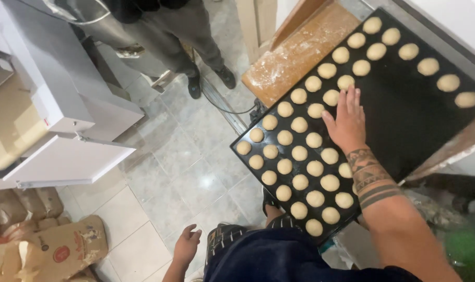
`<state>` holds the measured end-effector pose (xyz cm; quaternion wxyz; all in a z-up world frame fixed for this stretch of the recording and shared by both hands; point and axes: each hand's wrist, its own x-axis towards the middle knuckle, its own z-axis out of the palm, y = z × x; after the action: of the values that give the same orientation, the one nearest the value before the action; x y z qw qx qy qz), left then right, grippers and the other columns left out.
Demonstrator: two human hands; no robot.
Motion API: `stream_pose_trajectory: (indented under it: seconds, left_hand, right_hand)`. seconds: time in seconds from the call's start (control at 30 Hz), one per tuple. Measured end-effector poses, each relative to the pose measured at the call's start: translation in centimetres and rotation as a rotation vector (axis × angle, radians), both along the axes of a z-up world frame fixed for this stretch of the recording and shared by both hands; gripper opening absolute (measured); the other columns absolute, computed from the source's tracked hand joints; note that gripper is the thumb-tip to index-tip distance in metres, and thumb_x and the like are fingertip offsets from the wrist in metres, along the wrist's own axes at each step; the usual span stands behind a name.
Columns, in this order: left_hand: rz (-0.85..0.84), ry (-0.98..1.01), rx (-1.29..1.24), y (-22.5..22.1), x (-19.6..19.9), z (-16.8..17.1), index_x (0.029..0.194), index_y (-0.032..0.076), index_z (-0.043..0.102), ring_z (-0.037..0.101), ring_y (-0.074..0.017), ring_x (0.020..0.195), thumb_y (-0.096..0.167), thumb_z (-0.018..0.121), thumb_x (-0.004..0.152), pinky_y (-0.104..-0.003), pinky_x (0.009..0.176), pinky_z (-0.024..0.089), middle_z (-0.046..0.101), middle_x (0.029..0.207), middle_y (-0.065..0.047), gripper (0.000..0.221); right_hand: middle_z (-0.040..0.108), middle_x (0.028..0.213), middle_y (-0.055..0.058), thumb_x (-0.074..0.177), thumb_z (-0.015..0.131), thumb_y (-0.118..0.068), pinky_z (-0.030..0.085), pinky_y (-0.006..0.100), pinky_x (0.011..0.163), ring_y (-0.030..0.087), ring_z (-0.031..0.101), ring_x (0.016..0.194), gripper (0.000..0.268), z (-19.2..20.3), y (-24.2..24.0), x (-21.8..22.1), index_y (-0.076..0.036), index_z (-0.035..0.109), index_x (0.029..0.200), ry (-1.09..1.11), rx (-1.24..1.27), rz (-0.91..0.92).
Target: Preparing small dough balls by weighing, cutting, rolling, and placing them on a baking tray
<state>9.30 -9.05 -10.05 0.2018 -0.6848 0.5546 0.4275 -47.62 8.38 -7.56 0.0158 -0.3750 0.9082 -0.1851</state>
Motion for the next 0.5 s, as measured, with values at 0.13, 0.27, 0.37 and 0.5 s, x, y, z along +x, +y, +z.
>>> stream_pose_trajectory:
  seconds: [0.13, 0.27, 0.37, 0.5]
  left_hand:
    - [0.114, 0.049, -0.041, 1.5, 4.0, -1.8, 0.14, 0.021, 0.062, 0.074, -0.0198, 0.092, 0.04, 0.059, 0.093, -0.035, 0.095, 0.05, 0.075, 0.114, -0.002, 0.051]
    - [0.169, 0.064, -0.074, 4.6, 10.0, -5.7, 0.137, 0.024, 0.062, 0.077, -0.0211, 0.099, 0.047, 0.059, 0.091, -0.036, 0.093, 0.054, 0.078, 0.112, -0.002, 0.051]
    - [0.258, 0.035, -0.124, 8.5, 15.1, -9.9, 0.131, 0.028, 0.066, 0.074, -0.0217, 0.103, 0.052, 0.062, 0.087, -0.035, 0.096, 0.052, 0.08, 0.102, -0.002, 0.05]
    - [0.43, 0.024, -0.103, 13.5, 20.7, -14.5, 0.13, 0.026, 0.065, 0.07, -0.0249, 0.115, 0.052, 0.063, 0.085, -0.035, 0.101, 0.051, 0.079, 0.11, -0.002, 0.053]
  right_hand:
    - [0.022, 0.17, 0.023, 0.101, 0.047, -0.045, 0.032, 0.073, 0.109, 0.041, 0.019, 0.156, 0.073, -0.9, -1.1, -1.3, -0.001, 0.033, 0.157, -0.086, 0.19, 0.18]
    - [0.059, 0.145, 0.039, 0.103, 0.067, -0.013, 0.042, 0.058, 0.115, 0.056, 0.051, 0.137, 0.049, 2.3, -2.1, 3.3, 0.02, 0.059, 0.139, 0.326, -0.299, 0.277]
    - [0.063, 0.138, 0.036, 0.105, 0.062, -0.003, 0.043, 0.06, 0.115, 0.056, 0.056, 0.128, 0.036, 1.8, -4.5, 11.1, 0.017, 0.064, 0.135, 0.27, -0.491, 0.408]
    - [0.069, 0.131, 0.012, 0.097, 0.057, -0.033, 0.042, 0.045, 0.119, 0.032, 0.06, 0.128, 0.042, -4.1, -9.0, 24.5, -0.007, 0.067, 0.128, -0.132, -0.439, 0.809]
